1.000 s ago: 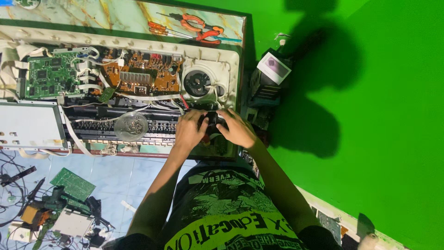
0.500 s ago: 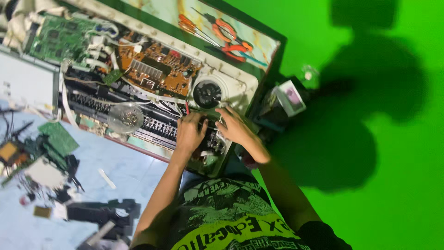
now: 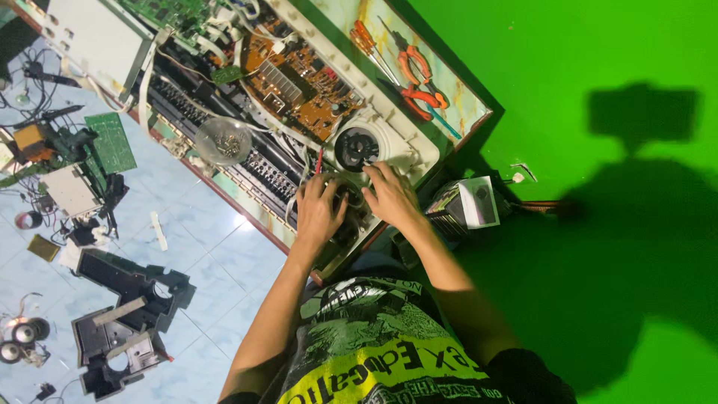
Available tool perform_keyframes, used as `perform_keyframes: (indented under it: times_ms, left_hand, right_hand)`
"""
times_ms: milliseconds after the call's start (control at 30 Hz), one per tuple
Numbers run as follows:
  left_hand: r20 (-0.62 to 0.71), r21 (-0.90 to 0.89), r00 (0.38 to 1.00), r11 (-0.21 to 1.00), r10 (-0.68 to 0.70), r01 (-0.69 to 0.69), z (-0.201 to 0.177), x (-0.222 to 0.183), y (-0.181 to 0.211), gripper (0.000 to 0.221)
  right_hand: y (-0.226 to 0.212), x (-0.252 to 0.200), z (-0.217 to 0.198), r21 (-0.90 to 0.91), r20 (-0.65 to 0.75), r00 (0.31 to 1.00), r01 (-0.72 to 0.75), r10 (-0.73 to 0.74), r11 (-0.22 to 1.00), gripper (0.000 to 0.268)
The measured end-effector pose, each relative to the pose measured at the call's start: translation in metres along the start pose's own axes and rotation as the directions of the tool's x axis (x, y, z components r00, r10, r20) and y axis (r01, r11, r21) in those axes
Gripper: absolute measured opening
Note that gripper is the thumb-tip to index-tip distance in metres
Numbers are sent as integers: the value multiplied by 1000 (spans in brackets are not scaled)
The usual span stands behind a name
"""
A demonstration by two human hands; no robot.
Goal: The person unscrews and removes components from an electronic keyboard using a screwdriver, handling circuit boards and internal connectors.
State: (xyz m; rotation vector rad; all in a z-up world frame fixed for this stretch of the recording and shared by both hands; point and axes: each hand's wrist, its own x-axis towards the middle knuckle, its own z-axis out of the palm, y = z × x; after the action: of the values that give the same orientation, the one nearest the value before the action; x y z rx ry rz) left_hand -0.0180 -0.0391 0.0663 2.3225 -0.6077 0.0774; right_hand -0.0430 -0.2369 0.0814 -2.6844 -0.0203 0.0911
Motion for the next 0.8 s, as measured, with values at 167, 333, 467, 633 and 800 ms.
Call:
perform_keyframes:
  times_ms: [167, 333, 467, 633, 800]
  left_hand:
    - [-94, 11, 996, 1000, 10, -9, -18, 7, 0, 42]
    - [-109, -1, 992, 998, -61, 61, -24, 8, 2, 44]
    - [-132, 4, 985, 994, -110, 111, -19, 10, 4, 44]
    - [-175, -15, 973, 989, -150, 150, -2, 22, 9, 42]
    - [-245, 9, 944, 973, -220, 229, 26, 29, 14, 43]
  right_hand:
    - [-7, 7, -8, 10, -88, 994, 71, -70, 997, 47]
    - [-15, 15, -11, 38, -11, 999, 40, -40, 998, 46]
    - [-13, 27, -16, 35, 65, 993, 96, -98, 995, 47]
    - [3, 52, -29, 26, 173, 975, 138, -140, 990, 45]
    - [34, 79, -34, 88, 150, 934, 313, -323, 946, 45]
